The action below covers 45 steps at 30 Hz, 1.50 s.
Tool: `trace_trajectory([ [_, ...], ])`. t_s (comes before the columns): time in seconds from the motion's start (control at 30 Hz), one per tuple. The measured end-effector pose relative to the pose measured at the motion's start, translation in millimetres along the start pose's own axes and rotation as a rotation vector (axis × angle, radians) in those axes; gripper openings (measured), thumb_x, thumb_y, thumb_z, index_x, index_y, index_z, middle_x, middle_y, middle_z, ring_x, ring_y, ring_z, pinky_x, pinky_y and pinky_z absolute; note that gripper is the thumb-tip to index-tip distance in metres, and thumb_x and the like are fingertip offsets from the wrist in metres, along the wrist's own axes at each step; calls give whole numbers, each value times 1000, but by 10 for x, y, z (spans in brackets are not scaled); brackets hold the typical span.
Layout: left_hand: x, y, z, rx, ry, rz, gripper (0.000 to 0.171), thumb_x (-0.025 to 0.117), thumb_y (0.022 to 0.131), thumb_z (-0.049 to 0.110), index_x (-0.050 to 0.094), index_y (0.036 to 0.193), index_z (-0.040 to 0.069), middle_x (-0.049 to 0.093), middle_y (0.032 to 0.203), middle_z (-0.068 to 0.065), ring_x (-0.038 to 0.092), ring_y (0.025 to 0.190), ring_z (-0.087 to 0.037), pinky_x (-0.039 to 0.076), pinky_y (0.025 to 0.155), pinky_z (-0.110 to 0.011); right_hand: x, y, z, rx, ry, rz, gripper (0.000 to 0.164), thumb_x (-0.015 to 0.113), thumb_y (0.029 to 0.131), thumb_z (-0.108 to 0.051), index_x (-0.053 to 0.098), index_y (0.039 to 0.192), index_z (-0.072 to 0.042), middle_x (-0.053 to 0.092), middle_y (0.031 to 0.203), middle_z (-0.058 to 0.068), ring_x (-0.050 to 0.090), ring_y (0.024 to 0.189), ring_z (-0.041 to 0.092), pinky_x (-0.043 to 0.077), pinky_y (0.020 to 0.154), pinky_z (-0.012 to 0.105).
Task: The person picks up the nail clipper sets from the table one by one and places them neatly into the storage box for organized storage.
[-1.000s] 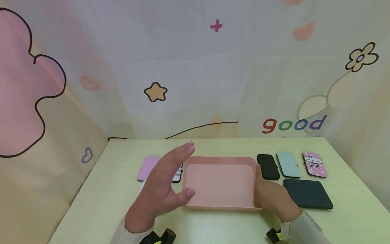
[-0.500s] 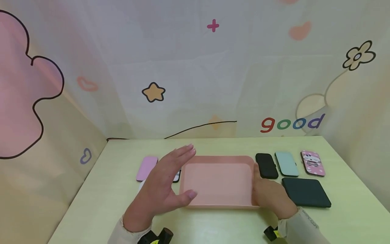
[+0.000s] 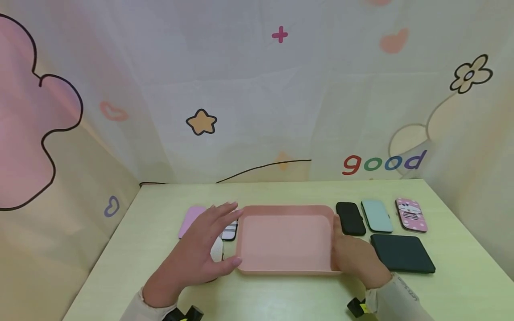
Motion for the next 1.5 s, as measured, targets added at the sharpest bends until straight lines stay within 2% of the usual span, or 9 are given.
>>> trace_trajectory([
  [0.1,32,-75,-66,1,59,-35,77,61,79,54,39,143,18,37,146,-3,32,135,-29,23,109,-48,2,13,19,8,-2,-1,90,51,88,-20,-15,146,-2,48,51,0,39,39,15,23,39,29],
  [0.27,79,-217,-191,-45,126,-102,82,68,72,54,41,141,21,34,148,-2,30,136,-30,24,108,-48,21,36,40,21,5,-12,93,52,87,-20,-19,146,-4,48,52,0,37,40,15,22,39,28],
  [0.57,231,-491,-409,-137,160,-214,88,71,67,60,40,141,24,32,148,-1,35,132,-26,36,101,-46,41,28,10,-2,2,2,91,51,87,-20,-15,146,-1,47,52,0,37,40,14,21,39,28],
  [0.77,323,-720,-674,-275,180,-325,98,70,62,68,31,145,33,25,151,3,28,136,-21,32,104,-45,34,21,-3,-22,-5,24,88,50,88,-19,-13,146,1,47,51,-1,37,39,14,22,39,28],
  [0.87,335,-809,-814,-323,215,-365,101,69,59,72,32,144,32,24,152,1,26,137,-22,27,108,-45,31,17,-2,-14,4,12,89,51,87,-19,-14,146,0,48,52,-1,39,40,14,23,39,28],
  [1.03,381,-934,-956,-347,228,-430,107,72,55,72,35,144,26,24,152,-5,25,138,-25,27,107,-48,51,12,27,24,40,-27,93,54,87,-19,-17,146,-4,49,54,0,41,41,15,26,40,28],
  [1.2,435,-1008,-1055,-360,191,-490,108,82,51,61,38,142,23,24,152,-8,23,138,-30,27,107,-50,65,23,24,20,40,-43,96,55,86,-17,-18,146,-4,49,53,0,38,40,14,24,40,27],
  [1.37,476,-1035,-1111,-383,158,-546,109,85,51,55,37,143,22,23,153,-10,21,139,-31,26,107,-50,55,23,23,17,28,-37,96,55,85,-16,-17,146,-3,48,51,-1,34,39,12,22,39,27],
  [1.5,506,-1031,-1111,-375,146,-566,106,84,53,54,39,142,18,25,151,-13,23,138,-34,28,106,-52,43,5,21,18,33,-36,97,56,84,-16,-17,146,-3,48,51,-1,34,39,12,22,39,27],
])
Point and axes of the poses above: each hand's wrist, its own y-axis towards the middle knuckle, its own x-axis out of the palm, z = x × y, the point moved 8 cm from there along y, towards the middle knuckle
